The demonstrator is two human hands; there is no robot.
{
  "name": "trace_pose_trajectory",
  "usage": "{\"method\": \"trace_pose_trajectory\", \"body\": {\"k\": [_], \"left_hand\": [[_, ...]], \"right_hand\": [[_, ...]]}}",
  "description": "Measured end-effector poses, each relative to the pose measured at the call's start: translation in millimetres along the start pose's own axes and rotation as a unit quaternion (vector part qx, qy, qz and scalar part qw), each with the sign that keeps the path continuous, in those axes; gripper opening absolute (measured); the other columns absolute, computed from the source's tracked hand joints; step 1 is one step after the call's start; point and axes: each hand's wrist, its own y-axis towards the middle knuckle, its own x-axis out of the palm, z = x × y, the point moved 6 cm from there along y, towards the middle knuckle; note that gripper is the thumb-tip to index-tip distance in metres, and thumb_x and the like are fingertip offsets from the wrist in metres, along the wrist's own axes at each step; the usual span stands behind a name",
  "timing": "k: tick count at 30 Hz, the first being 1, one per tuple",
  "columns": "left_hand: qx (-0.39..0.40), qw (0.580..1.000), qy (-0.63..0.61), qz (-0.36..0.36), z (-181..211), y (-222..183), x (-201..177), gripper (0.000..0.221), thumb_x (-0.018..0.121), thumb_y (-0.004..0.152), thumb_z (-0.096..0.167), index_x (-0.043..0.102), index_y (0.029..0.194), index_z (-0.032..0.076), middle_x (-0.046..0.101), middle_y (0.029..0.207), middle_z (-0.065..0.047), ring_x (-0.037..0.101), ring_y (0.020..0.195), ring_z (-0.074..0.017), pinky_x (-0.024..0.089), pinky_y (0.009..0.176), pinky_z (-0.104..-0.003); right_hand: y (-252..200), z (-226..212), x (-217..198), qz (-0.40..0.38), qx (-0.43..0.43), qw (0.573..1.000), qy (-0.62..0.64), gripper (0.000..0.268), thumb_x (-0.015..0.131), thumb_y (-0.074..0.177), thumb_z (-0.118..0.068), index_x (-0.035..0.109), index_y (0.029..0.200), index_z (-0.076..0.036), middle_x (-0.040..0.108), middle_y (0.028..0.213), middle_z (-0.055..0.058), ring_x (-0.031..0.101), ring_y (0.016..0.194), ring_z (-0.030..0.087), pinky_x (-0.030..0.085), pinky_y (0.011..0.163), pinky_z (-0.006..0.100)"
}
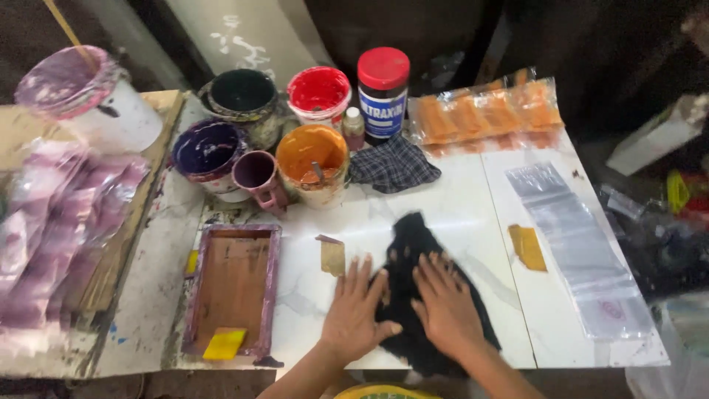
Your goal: Manual screen printing on small material strips followed by cleaning the workspace and organizing materials.
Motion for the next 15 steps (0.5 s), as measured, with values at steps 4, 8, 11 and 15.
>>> {"method": "trace_pose_trajectory", "body": {"k": [4, 8, 11, 15], "left_hand": [[0.106, 0.994, 0.009, 0.014, 15, 3, 0, 0.114, 0.024, 0.084, 0.087, 0.035, 0.158, 0.002, 0.018, 0.169, -0.023, 0.019, 0.151, -0.0526, 0.018, 0.110, -0.075], [0.115, 0.990, -0.057, 0.065, 26, 2, 16, 0.059, 0.065, 0.078, 0.040, 0.048, 0.120, 0.002, 0.046, 0.136, -0.018, 0.036, 0.127, -0.0426, 0.028, 0.093, -0.059], [0.027, 0.967, -0.158, 0.199, 13, 12, 41, 0.015, 0.064, 0.077, 0.013, 0.054, 0.086, 0.007, 0.063, 0.093, -0.016, 0.060, 0.087, -0.0416, 0.045, 0.067, -0.050], [-0.392, 0.775, -0.486, 0.095, -6, 26, 30, 0.020, 0.040, 0.093, 0.019, 0.054, 0.107, 0.021, 0.068, 0.094, -0.009, 0.060, 0.088, -0.0242, 0.047, 0.079, -0.038]], "right_hand": [[-28, -13, 13, 0.080, -0.081, 0.985, 0.132, 0.018, 0.055, 0.097, -0.013, 0.070, 0.101, -0.004, 0.068, 0.128, 0.013, 0.061, 0.122, 0.038, 0.048, 0.100, 0.052], [-20, 6, 12, -0.022, 0.302, 0.861, 0.409, 0.022, 0.051, 0.098, -0.021, 0.070, 0.101, -0.011, 0.073, 0.092, 0.006, 0.066, 0.088, 0.021, 0.048, 0.082, 0.033], [-5, 2, 4, 0.056, 0.442, 0.763, 0.469, 0.018, 0.052, 0.098, -0.013, 0.069, 0.100, -0.009, 0.069, 0.093, 0.011, 0.061, 0.088, 0.023, 0.046, 0.082, 0.034], [4, -17, -13, 0.196, 0.060, 0.894, 0.399, 0.049, 0.047, 0.104, -0.036, 0.064, 0.135, -0.003, 0.062, 0.138, 0.014, 0.059, 0.130, 0.027, 0.042, 0.115, 0.040]]}}
